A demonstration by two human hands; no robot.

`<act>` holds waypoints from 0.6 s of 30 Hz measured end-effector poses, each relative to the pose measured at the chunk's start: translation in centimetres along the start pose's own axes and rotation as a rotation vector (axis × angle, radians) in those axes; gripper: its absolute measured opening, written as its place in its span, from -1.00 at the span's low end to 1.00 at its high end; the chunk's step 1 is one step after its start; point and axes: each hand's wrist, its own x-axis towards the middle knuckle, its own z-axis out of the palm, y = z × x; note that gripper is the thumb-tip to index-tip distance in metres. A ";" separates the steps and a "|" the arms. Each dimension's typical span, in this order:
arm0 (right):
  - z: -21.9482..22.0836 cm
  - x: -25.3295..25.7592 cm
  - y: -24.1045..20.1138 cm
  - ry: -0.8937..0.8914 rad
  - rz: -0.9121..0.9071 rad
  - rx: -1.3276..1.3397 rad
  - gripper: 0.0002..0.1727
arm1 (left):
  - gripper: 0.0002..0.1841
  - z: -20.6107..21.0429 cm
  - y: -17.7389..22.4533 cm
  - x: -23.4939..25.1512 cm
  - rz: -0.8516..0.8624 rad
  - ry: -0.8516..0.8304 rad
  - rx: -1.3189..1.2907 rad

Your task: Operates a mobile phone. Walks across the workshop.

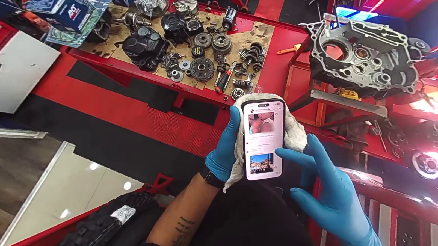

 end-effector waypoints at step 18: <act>-1.6 -1.7 1.6 -0.253 -0.078 0.078 -0.07 | -0.35 0.9 -1.2 -2.7 0.212 0.150 0.071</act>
